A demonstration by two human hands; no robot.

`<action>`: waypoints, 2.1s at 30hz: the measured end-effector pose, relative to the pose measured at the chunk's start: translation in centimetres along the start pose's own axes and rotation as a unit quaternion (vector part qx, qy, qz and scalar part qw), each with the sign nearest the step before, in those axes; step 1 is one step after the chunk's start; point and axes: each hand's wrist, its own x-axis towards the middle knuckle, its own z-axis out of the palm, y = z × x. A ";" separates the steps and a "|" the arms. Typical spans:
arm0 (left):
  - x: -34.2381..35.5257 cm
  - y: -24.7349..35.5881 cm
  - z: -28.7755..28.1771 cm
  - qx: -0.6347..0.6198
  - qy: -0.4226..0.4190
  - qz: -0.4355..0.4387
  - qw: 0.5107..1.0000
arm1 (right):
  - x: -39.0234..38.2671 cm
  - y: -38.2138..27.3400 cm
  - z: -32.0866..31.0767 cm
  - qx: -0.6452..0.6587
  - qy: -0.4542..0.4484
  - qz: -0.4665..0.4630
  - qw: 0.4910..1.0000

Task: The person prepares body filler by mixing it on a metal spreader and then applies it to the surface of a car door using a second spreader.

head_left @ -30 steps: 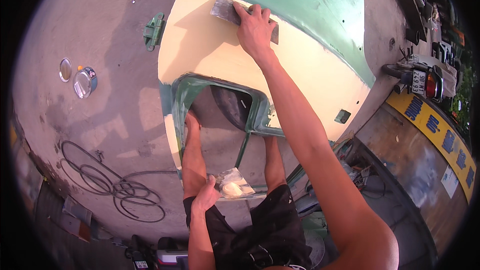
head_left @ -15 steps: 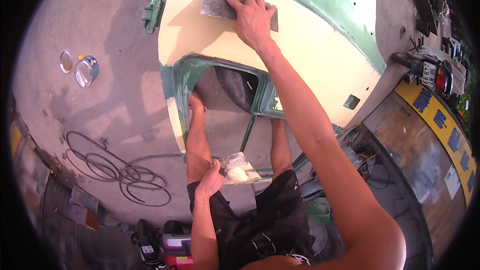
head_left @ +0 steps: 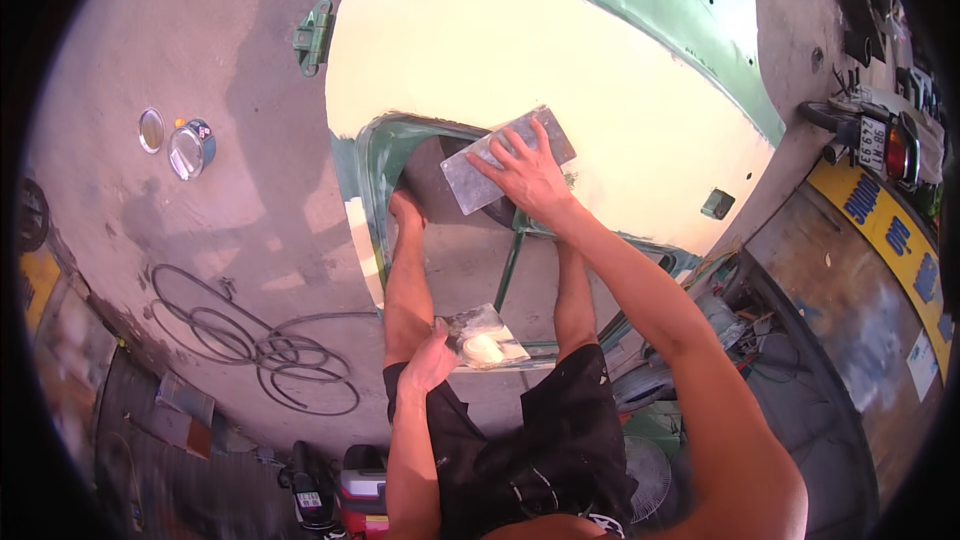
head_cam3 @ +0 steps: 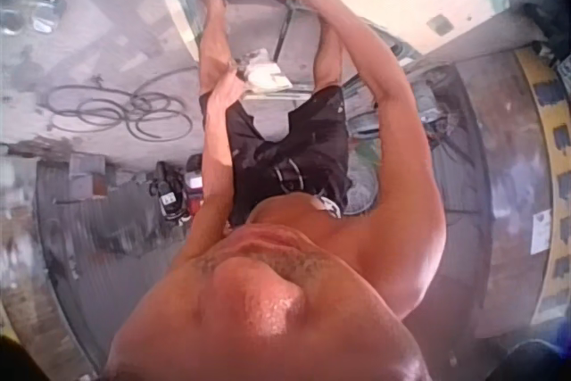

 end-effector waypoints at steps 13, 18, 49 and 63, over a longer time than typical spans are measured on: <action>-0.8 1.3 1.8 -0.004 0.014 -0.017 1.000 | 19.4 5.4 -7.6 0.031 0.226 0.258 0.939; -1.4 1.9 2.4 -0.009 0.001 0.000 1.000 | 20.2 5.3 -6.8 0.000 0.218 0.272 0.937; -0.9 1.0 1.9 -0.007 0.040 -0.024 0.999 | 3.8 0.8 -3.6 0.010 0.069 0.124 0.990; -0.3 0.4 0.2 0.016 0.016 -0.008 1.000 | 12.4 10.9 -5.2 -0.019 0.252 0.264 0.931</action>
